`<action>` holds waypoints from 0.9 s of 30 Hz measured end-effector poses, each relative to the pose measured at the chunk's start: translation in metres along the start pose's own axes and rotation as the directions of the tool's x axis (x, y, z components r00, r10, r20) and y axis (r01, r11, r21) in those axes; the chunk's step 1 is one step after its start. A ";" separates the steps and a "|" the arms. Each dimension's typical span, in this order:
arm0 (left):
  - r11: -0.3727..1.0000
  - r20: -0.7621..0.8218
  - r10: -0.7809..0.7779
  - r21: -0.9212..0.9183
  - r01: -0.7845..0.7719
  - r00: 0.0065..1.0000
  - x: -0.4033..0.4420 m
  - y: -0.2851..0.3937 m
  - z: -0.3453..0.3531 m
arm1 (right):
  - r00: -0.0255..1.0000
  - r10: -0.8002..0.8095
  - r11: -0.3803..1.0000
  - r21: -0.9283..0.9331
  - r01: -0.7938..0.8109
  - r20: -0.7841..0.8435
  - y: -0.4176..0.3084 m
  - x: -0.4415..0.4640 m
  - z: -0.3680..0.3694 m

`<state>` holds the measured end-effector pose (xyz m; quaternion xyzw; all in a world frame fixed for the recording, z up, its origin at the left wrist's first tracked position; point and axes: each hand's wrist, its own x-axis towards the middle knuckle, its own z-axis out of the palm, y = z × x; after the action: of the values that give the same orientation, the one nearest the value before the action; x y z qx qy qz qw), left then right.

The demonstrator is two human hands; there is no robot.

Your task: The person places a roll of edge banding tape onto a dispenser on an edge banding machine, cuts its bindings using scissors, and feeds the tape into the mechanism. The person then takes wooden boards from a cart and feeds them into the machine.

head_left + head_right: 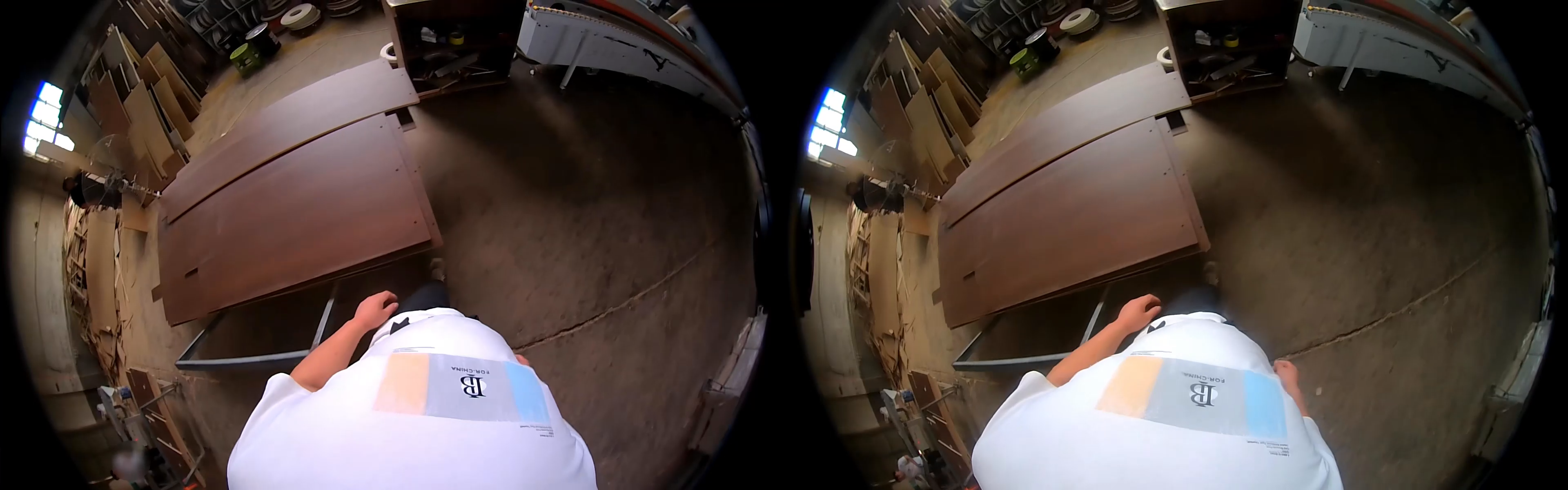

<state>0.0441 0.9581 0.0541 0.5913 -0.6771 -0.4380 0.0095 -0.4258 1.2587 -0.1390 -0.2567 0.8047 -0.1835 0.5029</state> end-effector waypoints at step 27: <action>0.969 -0.026 -0.071 -0.237 0.063 0.997 0.557 0.199 -0.133 | 0.982 -0.179 0.974 -0.132 0.186 0.066 -0.494 0.480 -0.213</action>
<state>-0.2105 0.4131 -0.0250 0.6160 -0.5995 -0.5052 0.0768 -0.6790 0.5841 -0.1178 -0.3685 0.7746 -0.1659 0.4865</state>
